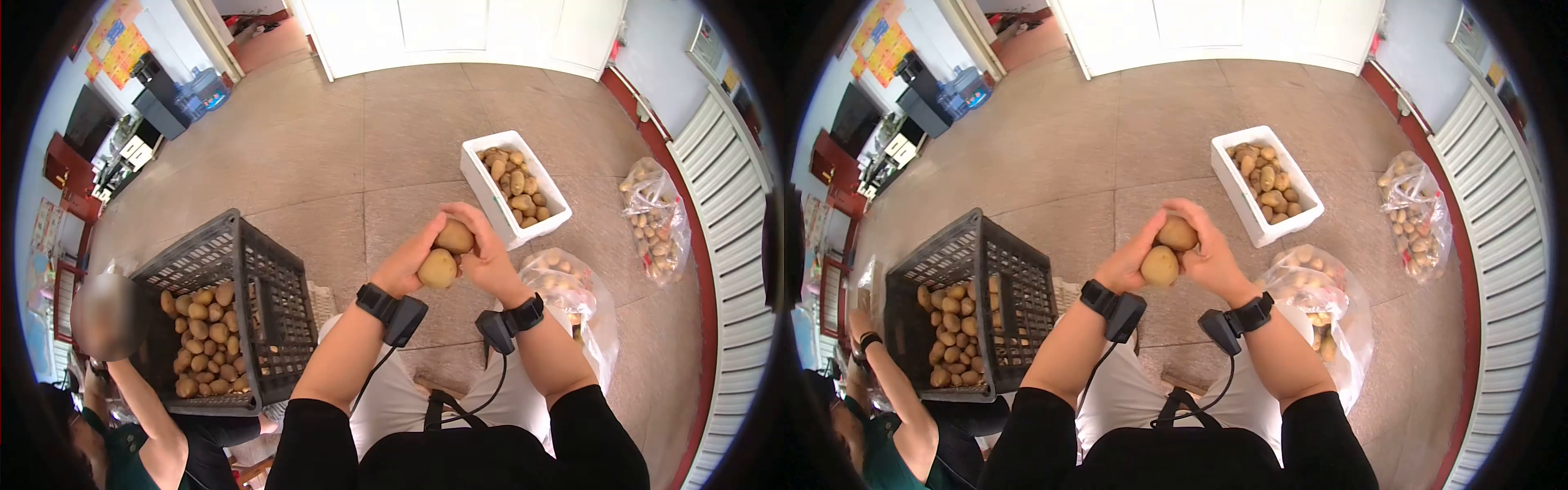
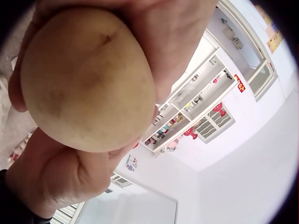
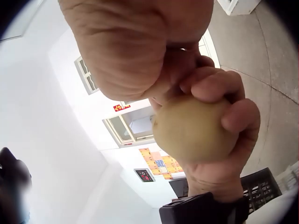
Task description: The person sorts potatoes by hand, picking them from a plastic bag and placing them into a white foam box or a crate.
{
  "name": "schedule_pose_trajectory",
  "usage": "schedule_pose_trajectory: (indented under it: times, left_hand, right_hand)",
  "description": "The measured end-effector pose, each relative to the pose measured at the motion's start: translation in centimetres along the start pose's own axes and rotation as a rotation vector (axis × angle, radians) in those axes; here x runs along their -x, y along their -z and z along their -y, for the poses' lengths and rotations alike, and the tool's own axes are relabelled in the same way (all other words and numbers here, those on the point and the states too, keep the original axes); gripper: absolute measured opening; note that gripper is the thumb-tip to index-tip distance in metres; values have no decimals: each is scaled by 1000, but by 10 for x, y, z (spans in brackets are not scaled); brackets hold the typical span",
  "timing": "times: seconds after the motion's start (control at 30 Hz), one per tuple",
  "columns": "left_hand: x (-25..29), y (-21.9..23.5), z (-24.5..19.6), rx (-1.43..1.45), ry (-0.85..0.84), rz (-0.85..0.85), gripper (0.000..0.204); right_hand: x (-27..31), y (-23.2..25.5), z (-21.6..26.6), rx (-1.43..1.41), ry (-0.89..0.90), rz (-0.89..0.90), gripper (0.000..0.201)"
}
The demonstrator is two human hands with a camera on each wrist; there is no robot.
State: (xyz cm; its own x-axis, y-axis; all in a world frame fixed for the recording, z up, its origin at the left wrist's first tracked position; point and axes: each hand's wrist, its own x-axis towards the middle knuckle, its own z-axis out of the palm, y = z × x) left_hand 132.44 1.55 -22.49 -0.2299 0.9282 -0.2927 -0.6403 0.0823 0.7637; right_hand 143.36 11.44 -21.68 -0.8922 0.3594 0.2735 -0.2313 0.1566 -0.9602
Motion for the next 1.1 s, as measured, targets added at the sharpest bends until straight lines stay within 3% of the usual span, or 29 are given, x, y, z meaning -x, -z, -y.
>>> schedule_pose_trajectory:
  times: [0.07, 0.3, 0.37, 0.53, 0.67, 0.7, 0.77, 0.83, 0.93, 0.97, 1.0, 1.03, 1.07, 1.1]
  left_hand:
    - [-2, 13, 1, 32, -41, -30, 50]
    - [1, 42, -14, 93, -333, -241, 49]
    - [3, 51, -25, 143, -412, -408, 50]
    - [65, 48, -128, 170, -712, -242, 55]
    - [164, 19, -219, -331, -1013, -388, 58]
    - [188, 34, -236, -357, -976, -404, 58]
    - [230, 51, -252, -410, -922, -668, 55]
    - [260, 105, -255, -416, -719, -889, 55]
    - [290, 199, -218, -582, -262, -1109, 51]
    - [290, 194, -198, -552, -43, -1247, 49]
    - [288, 201, -175, -652, 48, -1342, 56]
    - [294, 227, -159, -879, 205, -1078, 58]
    - [287, 210, -145, -1044, 421, -1172, 57]
    - [285, 240, -122, -1063, 500, -1167, 60]
  right_hand:
    - [0, 5, -20, 193, 158, -128, 74]
    - [-3, 24, -41, -97, 35, -281, 55]
    - [-4, 25, -41, -81, -9, -300, 53]
    - [-4, 21, -25, -92, -80, -335, 50]
    - [-2, 24, -25, -100, -35, -343, 47]
    - [-2, 25, -23, -102, -41, -350, 47]
    - [0, 25, -16, -142, -27, -348, 46]
    - [0, 24, -13, -155, -47, -352, 45]
    - [-1, 20, -15, -166, -54, -320, 45]
    - [-2, 19, -16, -153, -60, -306, 44]
    - [-3, 19, -18, -140, -66, -295, 44]
    - [-4, 18, -18, -137, -72, -296, 44]
    - [-5, 16, -18, -109, -69, -292, 43]
    - [-5, 15, -18, -80, -69, -290, 42]
